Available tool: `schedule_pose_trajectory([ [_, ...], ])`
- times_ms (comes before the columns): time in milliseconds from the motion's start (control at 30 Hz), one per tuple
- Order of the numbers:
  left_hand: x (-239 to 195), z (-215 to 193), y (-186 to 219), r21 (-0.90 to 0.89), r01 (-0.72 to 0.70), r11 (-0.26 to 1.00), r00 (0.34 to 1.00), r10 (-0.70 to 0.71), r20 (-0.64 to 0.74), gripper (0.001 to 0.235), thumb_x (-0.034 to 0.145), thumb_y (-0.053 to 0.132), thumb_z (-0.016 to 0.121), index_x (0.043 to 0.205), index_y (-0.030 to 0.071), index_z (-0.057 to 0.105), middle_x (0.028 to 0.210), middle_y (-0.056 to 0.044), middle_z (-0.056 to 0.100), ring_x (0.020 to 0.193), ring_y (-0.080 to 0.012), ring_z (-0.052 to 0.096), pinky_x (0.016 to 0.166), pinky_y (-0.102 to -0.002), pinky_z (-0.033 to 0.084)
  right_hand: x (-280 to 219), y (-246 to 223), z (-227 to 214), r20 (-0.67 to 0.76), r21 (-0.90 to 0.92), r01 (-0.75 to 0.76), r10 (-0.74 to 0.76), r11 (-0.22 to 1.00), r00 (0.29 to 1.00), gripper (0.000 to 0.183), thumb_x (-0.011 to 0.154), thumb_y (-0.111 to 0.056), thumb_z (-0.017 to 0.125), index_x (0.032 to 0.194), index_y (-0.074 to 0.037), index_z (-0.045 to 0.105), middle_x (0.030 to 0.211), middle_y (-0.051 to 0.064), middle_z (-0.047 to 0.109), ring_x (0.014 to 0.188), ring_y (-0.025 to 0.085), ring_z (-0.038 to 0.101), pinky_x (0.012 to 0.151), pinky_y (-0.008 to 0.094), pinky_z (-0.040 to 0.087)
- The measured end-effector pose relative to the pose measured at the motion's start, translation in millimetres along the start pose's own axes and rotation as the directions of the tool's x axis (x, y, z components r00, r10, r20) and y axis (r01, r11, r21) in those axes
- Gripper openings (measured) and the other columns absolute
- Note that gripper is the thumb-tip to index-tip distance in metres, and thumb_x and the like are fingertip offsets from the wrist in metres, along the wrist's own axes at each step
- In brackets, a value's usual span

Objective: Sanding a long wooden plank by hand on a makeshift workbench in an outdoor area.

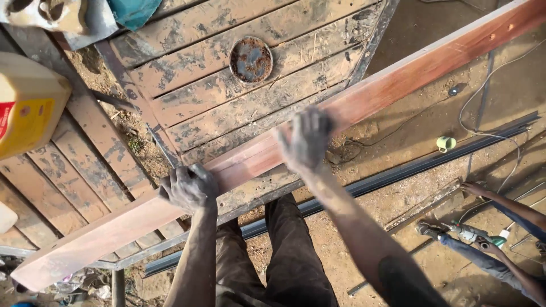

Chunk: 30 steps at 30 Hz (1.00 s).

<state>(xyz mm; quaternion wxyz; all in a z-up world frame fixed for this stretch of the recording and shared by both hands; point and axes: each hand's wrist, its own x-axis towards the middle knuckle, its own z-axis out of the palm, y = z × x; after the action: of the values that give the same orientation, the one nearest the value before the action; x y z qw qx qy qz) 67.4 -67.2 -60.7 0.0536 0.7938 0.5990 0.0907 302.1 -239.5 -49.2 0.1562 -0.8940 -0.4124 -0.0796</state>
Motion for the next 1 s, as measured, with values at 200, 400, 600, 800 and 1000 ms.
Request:
schedule_pose_trajectory([
  [200,-6.1,2.4,5.6,0.001,0.140,0.990,0.987,-0.140,0.080,0.025,0.092,0.037,0.058,0.083,0.020,0.073,0.090,-0.002,0.072,0.098,-0.0228,0.062,0.095,-0.043,0.043,-10.6,-163.0,-22.5,0.133,0.417,0.118,-0.189,0.901,0.973,0.056,0.093,-0.055,0.062,0.122,-0.007,0.064,0.124,0.015,0.065,0.130,0.036,0.056,0.112,0.049,0.034],
  [400,13.2,-37.2,-49.1,-0.142,0.179,0.973,0.956,-0.207,-0.209,0.027,0.079,0.039,0.071,0.094,0.017,0.073,0.120,-0.009,0.069,0.119,-0.0299,0.061,0.109,-0.051,0.038,32.0,111.7,-12.7,0.029,0.019,0.329,-0.329,0.944,0.944,0.031,0.105,-0.019,0.071,0.133,-0.006,0.070,0.127,0.016,0.067,0.126,0.036,0.063,0.107,0.044,0.044],
  [600,15.9,-71.3,-276.6,-0.220,0.556,0.801,0.779,-0.595,-0.197,0.074,0.100,0.054,0.060,0.156,0.011,0.037,0.167,-0.022,0.029,0.155,-0.0404,0.027,0.127,-0.058,0.018,-4.6,44.1,31.2,0.068,-0.116,0.418,-0.412,0.901,0.909,0.029,0.109,-0.018,0.070,0.135,-0.006,0.069,0.129,0.015,0.062,0.127,0.038,0.062,0.101,0.049,0.049],
  [800,24.3,-68.2,-336.4,-0.672,0.591,0.445,0.631,-0.775,0.041,0.068,0.113,0.054,0.038,0.166,0.018,0.016,0.169,-0.024,0.022,0.158,-0.0350,0.021,0.131,-0.048,0.014,-59.8,-385.6,42.6,0.343,0.367,0.262,-0.392,0.892,0.854,0.063,0.095,-0.055,0.061,0.131,-0.003,0.054,0.130,0.024,0.054,0.133,0.047,0.043,0.111,0.060,0.024],
  [1000,20.2,-69.3,-332.8,-0.705,0.563,0.432,0.581,-0.813,-0.035,0.058,0.115,0.045,0.041,0.161,0.014,0.024,0.159,-0.024,0.031,0.149,-0.0332,0.030,0.126,-0.045,0.019,-91.5,-650.5,50.6,0.716,0.496,0.189,-0.523,0.847,0.462,0.101,0.087,-0.083,0.020,0.143,-0.002,0.047,0.147,0.024,0.050,0.147,0.041,0.036,0.124,0.060,0.012],
])
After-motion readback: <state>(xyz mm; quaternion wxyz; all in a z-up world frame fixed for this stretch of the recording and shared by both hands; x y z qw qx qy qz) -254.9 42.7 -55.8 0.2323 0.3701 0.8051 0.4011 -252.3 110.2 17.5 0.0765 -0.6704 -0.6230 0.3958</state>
